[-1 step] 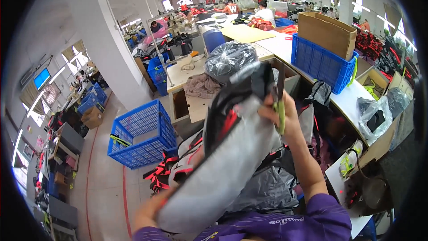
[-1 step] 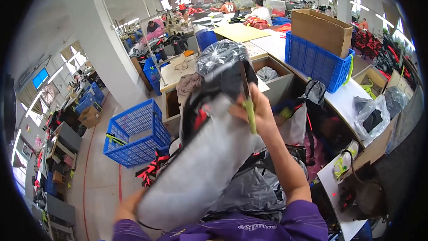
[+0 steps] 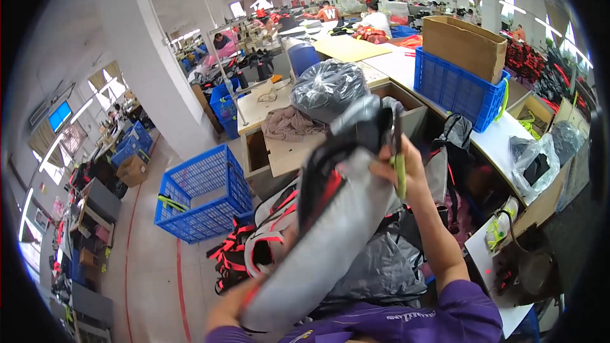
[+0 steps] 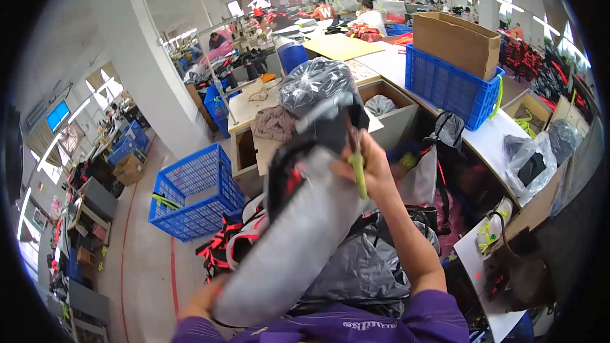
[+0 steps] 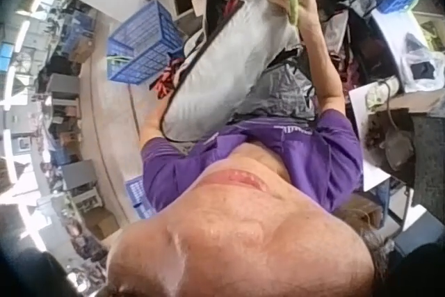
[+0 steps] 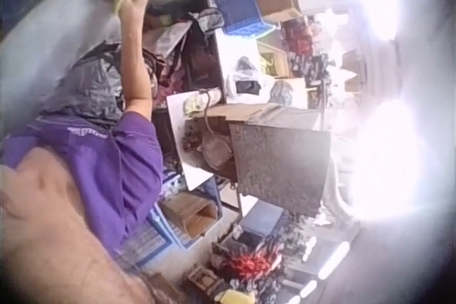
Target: Trimming excess material and loose threads from manufactured bags using scissors in a factory setting.
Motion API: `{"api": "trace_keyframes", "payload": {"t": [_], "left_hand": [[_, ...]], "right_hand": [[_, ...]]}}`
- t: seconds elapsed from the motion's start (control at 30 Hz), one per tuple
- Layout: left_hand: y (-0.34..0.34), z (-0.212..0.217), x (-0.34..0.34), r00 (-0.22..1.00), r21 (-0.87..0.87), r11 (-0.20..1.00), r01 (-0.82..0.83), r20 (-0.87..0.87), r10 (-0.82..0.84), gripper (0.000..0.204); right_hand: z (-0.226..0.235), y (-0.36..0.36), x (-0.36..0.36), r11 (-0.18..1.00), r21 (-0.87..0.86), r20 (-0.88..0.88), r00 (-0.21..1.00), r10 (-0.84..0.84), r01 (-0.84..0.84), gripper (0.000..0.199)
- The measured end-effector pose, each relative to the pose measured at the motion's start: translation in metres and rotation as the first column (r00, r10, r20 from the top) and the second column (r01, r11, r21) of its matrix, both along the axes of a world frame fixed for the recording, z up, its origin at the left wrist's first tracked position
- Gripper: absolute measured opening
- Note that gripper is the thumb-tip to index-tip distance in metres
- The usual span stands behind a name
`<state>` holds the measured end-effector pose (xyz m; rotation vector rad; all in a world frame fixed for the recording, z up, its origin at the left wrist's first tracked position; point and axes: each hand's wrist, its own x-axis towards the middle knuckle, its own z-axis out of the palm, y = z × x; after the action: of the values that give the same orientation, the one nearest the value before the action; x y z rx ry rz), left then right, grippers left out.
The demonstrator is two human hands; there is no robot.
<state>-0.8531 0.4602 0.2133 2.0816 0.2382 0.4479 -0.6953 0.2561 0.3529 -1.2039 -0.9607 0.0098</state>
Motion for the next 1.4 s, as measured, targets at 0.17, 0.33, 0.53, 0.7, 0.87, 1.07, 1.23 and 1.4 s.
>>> {"api": "trace_keyframes", "payload": {"t": [0.17,0.33,0.53,0.7,0.87,1.07,1.23,1.4], "left_hand": [[0.019,0.085,-0.012,0.966,0.221,0.975,0.025,-0.257,0.034,0.030],[0.022,0.308,0.000,0.560,0.090,0.863,0.498,-0.792,-0.241,0.037],[0.044,0.134,0.016,0.440,0.117,0.703,0.701,-0.847,-0.298,0.057],[-0.007,0.106,0.022,0.296,-0.189,0.737,0.649,-0.830,-0.473,0.045],[0.006,0.114,0.027,0.245,-0.071,0.743,0.665,-0.920,-0.307,0.046],[0.005,0.100,-0.011,0.994,0.668,0.737,-0.102,0.086,0.060,0.069],[0.039,0.133,0.009,0.995,0.373,0.923,-0.094,0.045,0.084,0.033],[0.056,0.256,0.027,0.927,-0.051,0.998,0.041,-0.371,-0.057,0.021]], "right_hand": [[-0.034,-0.076,0.012,0.932,-0.195,-0.077,0.943,-0.325,0.305,0.030],[-0.004,-0.101,-0.018,0.869,-0.150,-0.039,0.875,-0.482,0.472,0.031],[-0.049,-0.108,-0.005,0.867,-0.255,-0.055,0.889,-0.455,0.428,0.033],[-0.092,-0.102,0.052,0.852,-0.408,0.069,0.942,-0.328,0.327,0.045],[-0.104,-0.058,0.082,0.946,-0.314,-0.082,0.995,0.060,-0.083,0.071],[-0.101,0.018,0.082,0.955,-0.262,-0.056,0.986,-0.159,0.139,0.051],[-0.033,0.070,0.092,0.908,-0.293,0.130,0.954,-0.271,0.299,0.052],[0.060,0.045,0.089,0.930,-0.368,-0.107,0.992,-0.063,0.019,0.046]]}}
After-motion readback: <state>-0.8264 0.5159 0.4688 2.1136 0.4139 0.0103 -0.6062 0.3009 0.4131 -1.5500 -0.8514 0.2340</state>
